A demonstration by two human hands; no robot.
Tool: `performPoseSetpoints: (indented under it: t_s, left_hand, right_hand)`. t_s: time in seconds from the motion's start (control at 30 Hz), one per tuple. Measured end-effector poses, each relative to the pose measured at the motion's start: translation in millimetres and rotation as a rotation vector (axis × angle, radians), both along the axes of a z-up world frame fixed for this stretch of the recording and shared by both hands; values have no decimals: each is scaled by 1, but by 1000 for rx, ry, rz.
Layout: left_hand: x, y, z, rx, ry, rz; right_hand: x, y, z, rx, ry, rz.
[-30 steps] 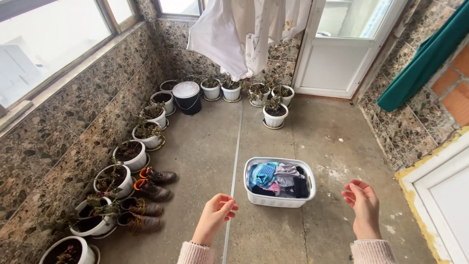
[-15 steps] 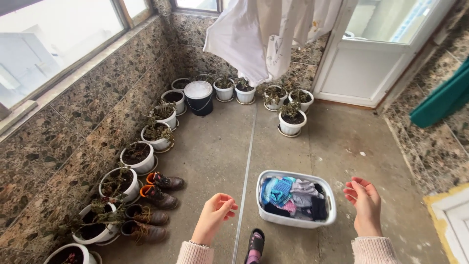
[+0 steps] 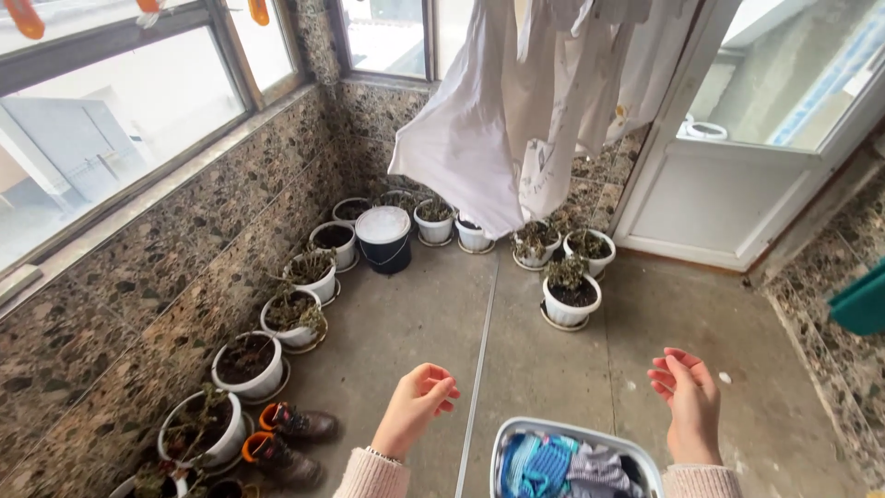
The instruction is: Hanging wet laundry on a clothesline using clothespins on a balcony.
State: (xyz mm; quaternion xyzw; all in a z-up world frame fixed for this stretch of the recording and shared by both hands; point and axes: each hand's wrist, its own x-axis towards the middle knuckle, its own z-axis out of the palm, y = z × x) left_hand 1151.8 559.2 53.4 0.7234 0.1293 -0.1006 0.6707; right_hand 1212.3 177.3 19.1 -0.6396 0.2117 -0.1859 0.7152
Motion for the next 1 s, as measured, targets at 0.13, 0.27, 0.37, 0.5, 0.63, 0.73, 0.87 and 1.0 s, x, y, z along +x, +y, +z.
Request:
performPoseSetpoints:
  t_s: [0.13, 0.27, 0.37, 0.5, 0.63, 0.73, 0.87, 1.0]
  left_hand:
    - [47, -15, 9, 29, -34, -45]
    - [89, -23, 16, 69, -57, -78]
    - [122, -28, 14, 78, -85, -92]
    - [170, -38, -2, 114, -82, -129]
    - [216, -42, 14, 127, -73, -172]
    - [262, -41, 26, 154, -155, -205]
    - [345, -34, 58, 237, -300, -212]
    - [442, -24, 92, 371, -542, -163]
  right_hand:
    - [45, 1, 7, -14, -18, 20]
    - [81, 5, 17, 0, -41, 42]
    - [109, 11, 19, 14, -60, 36]
    - [135, 27, 29, 15, -30, 31]
    - [176, 35, 28, 5, -46, 62]
    - [208, 51, 47, -19, -22, 70]
    - [270, 76, 86, -50, -120, 126]
    - [346, 112, 143, -114, -259, 184]
